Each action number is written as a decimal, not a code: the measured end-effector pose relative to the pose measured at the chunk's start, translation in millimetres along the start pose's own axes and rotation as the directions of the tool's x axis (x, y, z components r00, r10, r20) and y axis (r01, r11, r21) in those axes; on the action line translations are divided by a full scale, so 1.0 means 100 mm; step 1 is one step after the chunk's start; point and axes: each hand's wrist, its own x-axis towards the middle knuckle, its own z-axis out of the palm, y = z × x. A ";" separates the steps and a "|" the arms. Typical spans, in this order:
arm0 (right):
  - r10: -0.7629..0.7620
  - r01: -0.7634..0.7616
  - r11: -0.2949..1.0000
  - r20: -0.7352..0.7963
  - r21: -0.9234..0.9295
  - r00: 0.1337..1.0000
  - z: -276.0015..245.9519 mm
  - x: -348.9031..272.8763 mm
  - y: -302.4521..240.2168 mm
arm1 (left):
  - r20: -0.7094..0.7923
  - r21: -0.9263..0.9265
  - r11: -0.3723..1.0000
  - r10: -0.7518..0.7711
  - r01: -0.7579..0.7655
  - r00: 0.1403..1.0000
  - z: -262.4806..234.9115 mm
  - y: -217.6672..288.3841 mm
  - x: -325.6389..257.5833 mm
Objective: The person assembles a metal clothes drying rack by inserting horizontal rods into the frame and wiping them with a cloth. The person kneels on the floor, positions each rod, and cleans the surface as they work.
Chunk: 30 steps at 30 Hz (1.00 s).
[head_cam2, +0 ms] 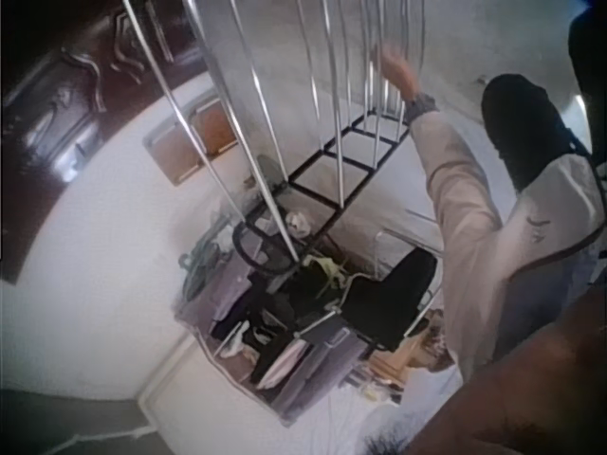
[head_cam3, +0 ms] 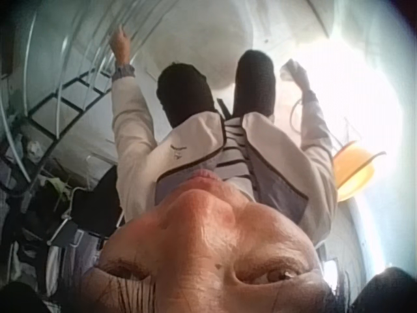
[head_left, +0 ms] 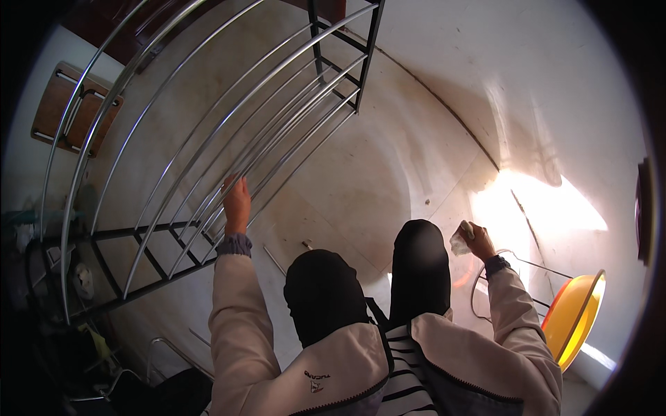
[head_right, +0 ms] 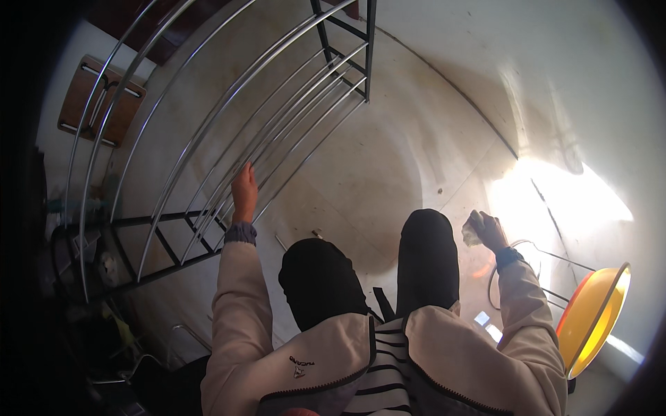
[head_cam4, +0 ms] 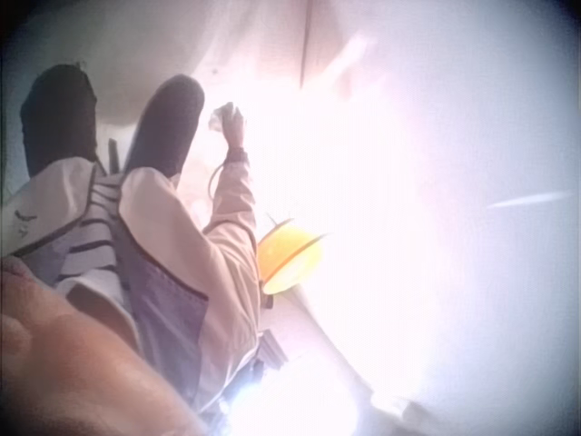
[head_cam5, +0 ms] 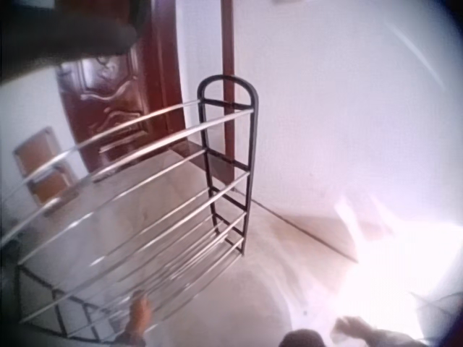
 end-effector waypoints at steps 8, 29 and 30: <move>0.002 -0.001 1.000 -0.010 0.024 1.000 0.03 0.03 -0.04 | 0.039 0.012 1.000 -0.026 0.025 0.999 -0.02 0.02 0.02; -0.009 0.009 1.000 0.003 0.006 1.000 0.10 0.22 -0.12 | -0.016 -0.014 1.000 0.022 -0.022 1.000 0.07 -0.05 0.07; 0.004 -0.004 1.000 -0.016 -0.024 1.000 0.10 0.22 -0.11 | -0.027 0.000 0.999 0.039 -0.039 0.999 0.07 -0.05 0.08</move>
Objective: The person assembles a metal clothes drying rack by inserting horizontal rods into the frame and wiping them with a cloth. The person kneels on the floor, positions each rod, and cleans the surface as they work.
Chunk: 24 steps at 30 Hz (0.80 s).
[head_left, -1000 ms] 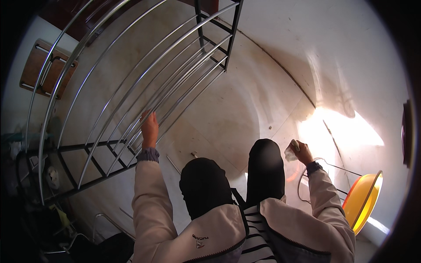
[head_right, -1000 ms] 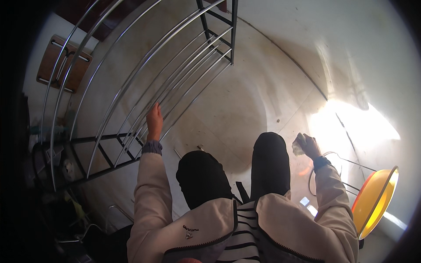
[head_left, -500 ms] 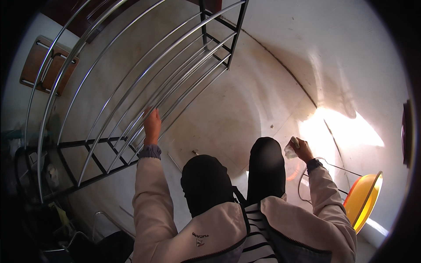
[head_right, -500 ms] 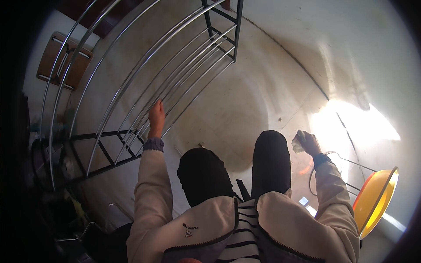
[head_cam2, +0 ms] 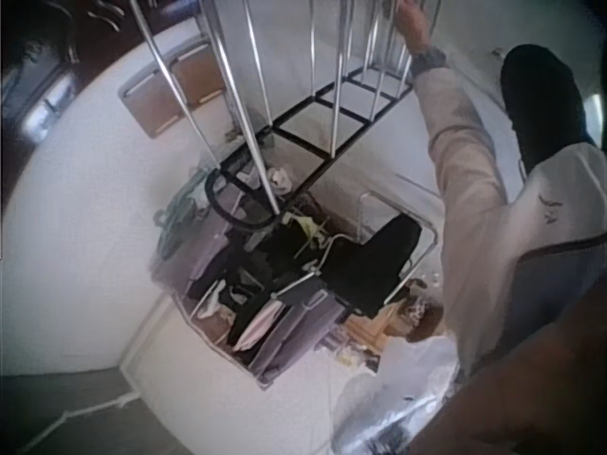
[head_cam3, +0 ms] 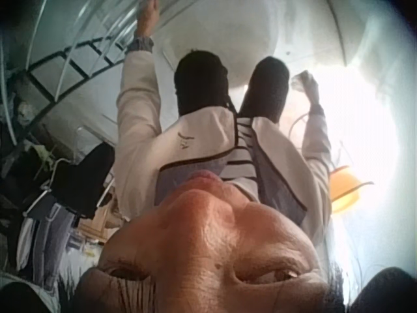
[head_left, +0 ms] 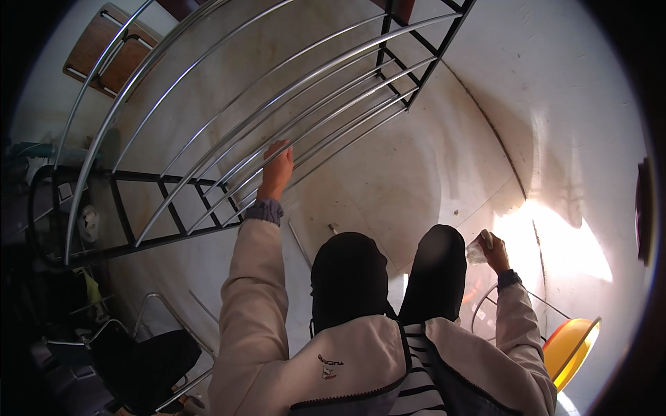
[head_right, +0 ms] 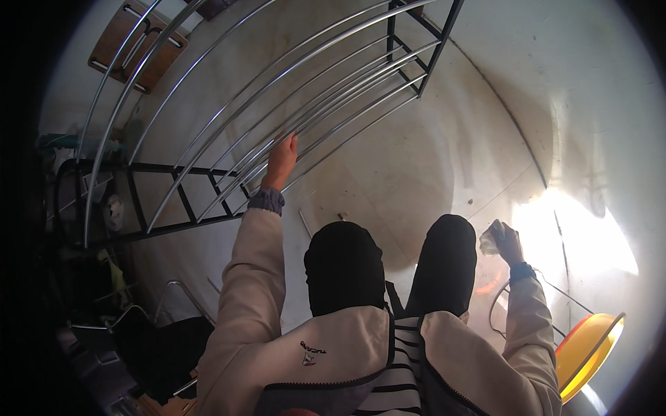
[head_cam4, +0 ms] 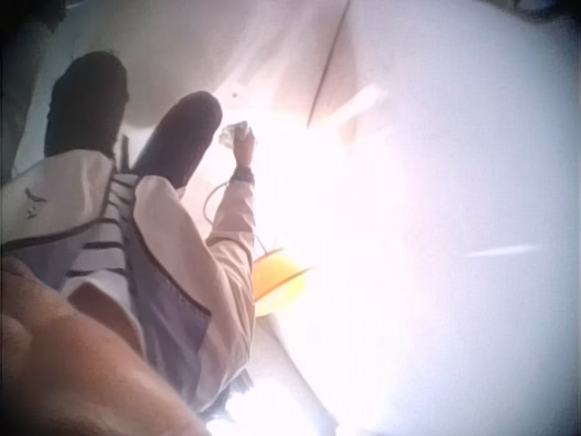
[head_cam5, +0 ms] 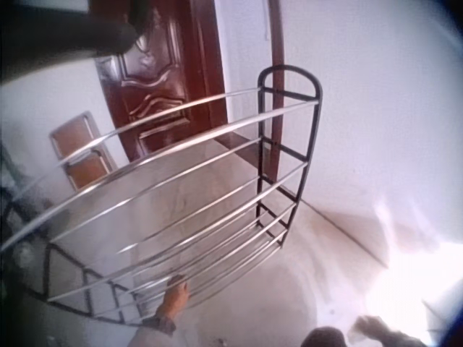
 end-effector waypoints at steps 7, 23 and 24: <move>-0.018 0.018 0.999 0.005 0.030 1.000 -0.04 0.00 -0.04 | 0.039 0.006 1.000 -0.014 0.013 0.999 0.03 -0.05 -0.01; -0.163 0.177 0.965 -0.087 0.195 0.983 -0.08 1.16 -0.72 | 0.136 -0.017 0.999 -0.032 0.034 0.990 0.03 -0.10 0.06; -0.224 0.246 0.951 -0.132 0.186 0.966 -0.05 1.38 -0.83 | 0.140 -0.004 1.000 -0.026 0.027 0.990 0.04 -0.10 0.07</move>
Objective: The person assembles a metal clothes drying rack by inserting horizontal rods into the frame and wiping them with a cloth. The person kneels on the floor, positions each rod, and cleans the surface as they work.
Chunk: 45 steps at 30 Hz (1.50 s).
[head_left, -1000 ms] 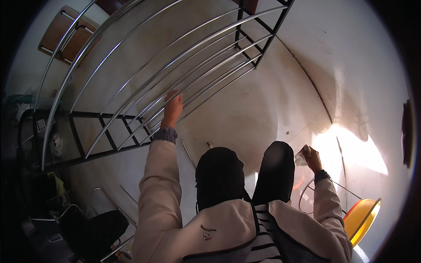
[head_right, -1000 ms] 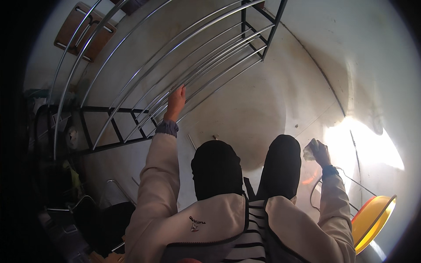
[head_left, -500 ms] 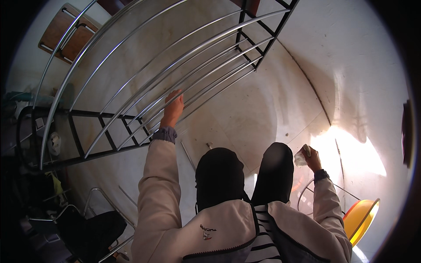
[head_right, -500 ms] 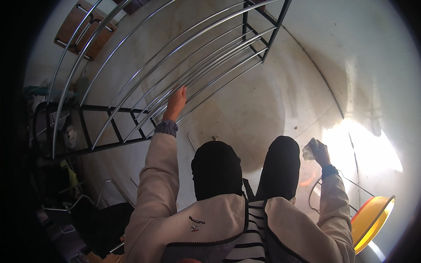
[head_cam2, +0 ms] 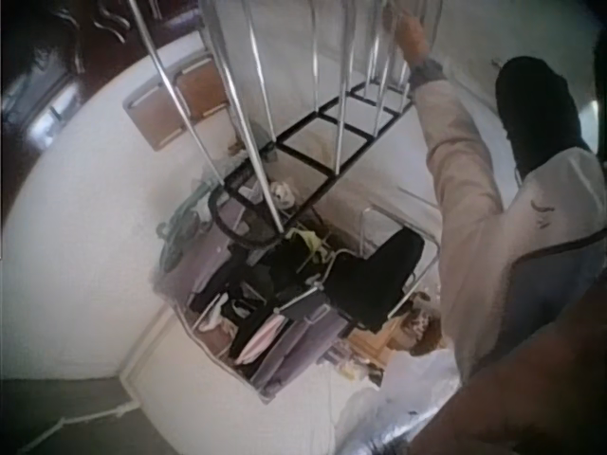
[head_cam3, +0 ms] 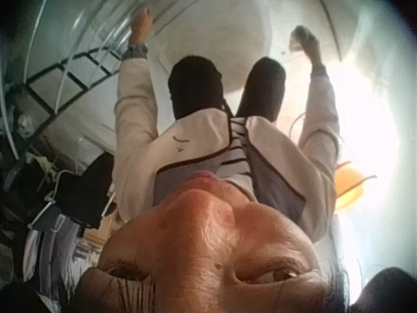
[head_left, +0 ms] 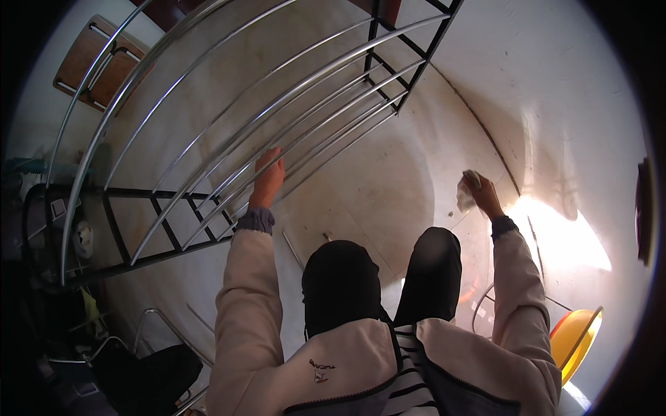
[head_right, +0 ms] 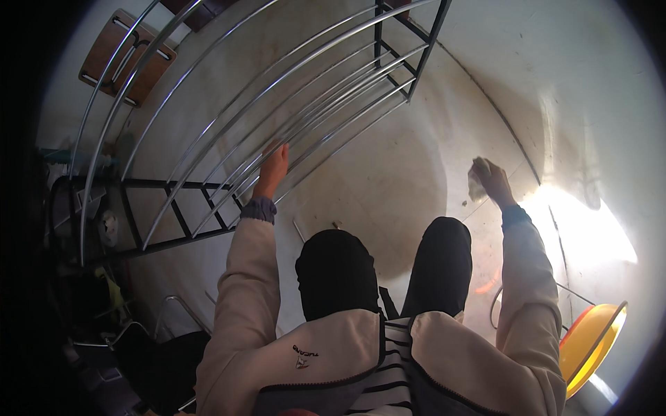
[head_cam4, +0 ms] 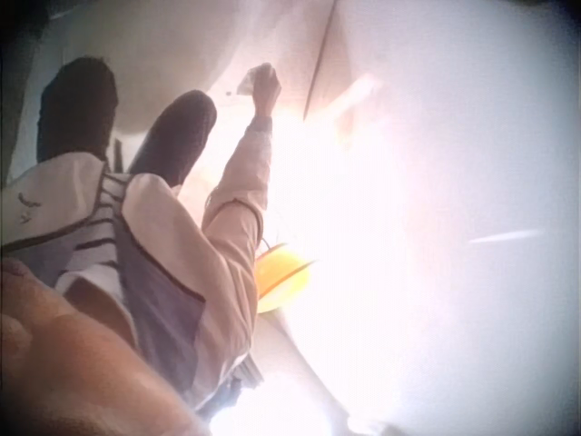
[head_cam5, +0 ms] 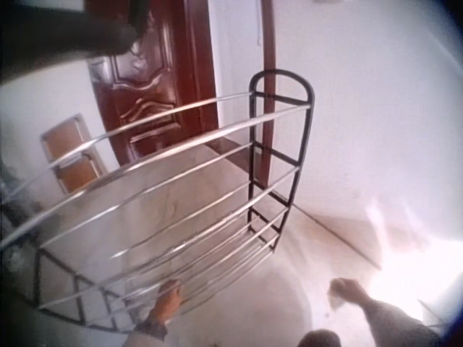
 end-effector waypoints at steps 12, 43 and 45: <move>-0.017 0.110 0.891 -0.211 0.441 0.977 0.60 2.44 -0.94 | 0.005 -0.015 0.993 -0.121 0.121 0.993 -0.08 0.20 0.02; 0.121 -0.084 0.983 -0.235 0.164 0.964 0.68 3.00 -0.82 | -0.145 -0.107 0.984 -0.159 0.145 0.977 -0.20 0.40 0.00; 0.205 -0.177 0.974 -0.230 0.140 0.951 0.66 3.01 -0.80 | -0.206 -0.090 0.987 -0.148 0.132 0.967 -0.32 0.43 0.06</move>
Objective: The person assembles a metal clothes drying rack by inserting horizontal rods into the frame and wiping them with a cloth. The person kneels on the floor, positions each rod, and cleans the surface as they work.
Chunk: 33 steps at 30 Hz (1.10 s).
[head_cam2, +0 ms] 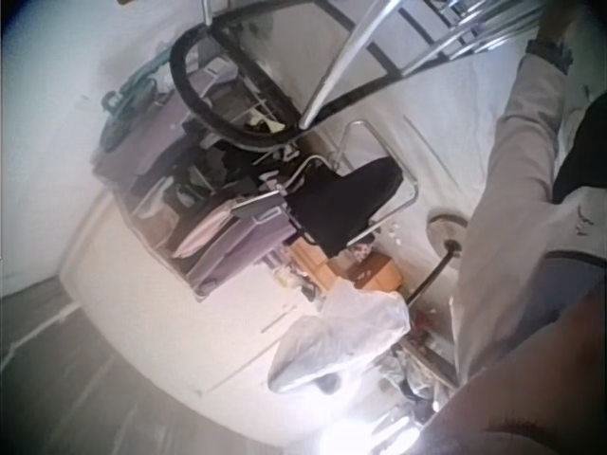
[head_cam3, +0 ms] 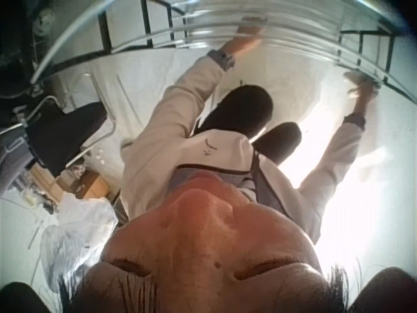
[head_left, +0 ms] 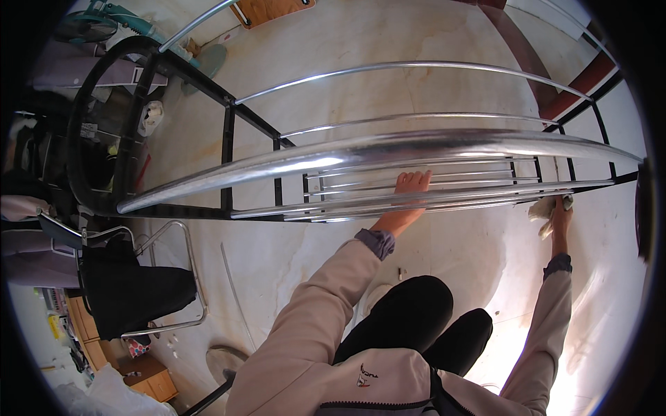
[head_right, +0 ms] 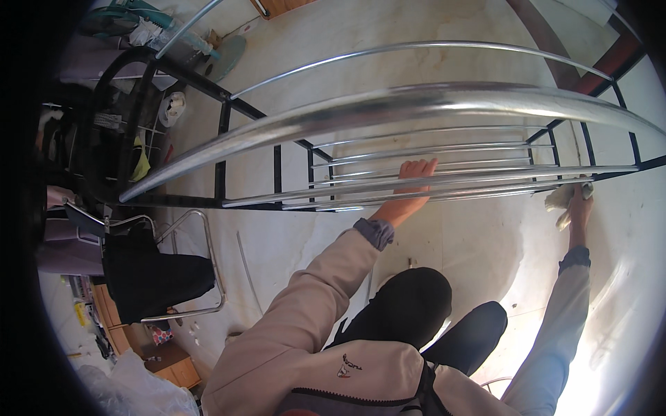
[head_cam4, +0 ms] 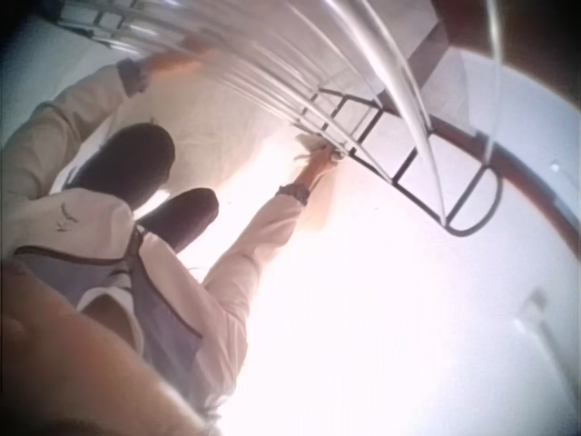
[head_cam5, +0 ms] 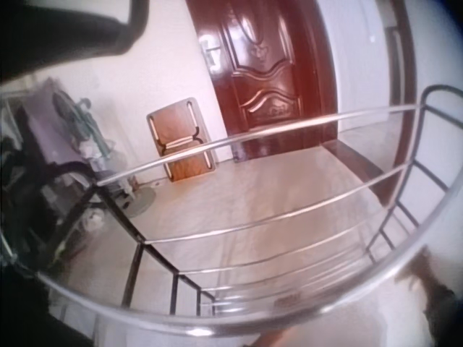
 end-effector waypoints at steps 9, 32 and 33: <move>-0.279 0.286 0.956 -0.102 0.070 0.955 -0.02 -0.19 0.06 | 0.146 -0.595 0.787 -0.098 0.166 0.984 -0.75 0.07 -1.12; -0.881 0.958 0.180 0.469 0.223 0.056 3.15 -3.13 -1.17 | 0.431 -0.898 -0.358 -0.610 0.255 0.665 -1.42 -2.02 -1.91; -0.915 0.995 -0.045 0.397 0.089 -0.077 3.24 -3.15 -1.18 | 0.395 -0.913 -0.342 -0.611 0.222 0.686 -1.39 -2.03 -1.94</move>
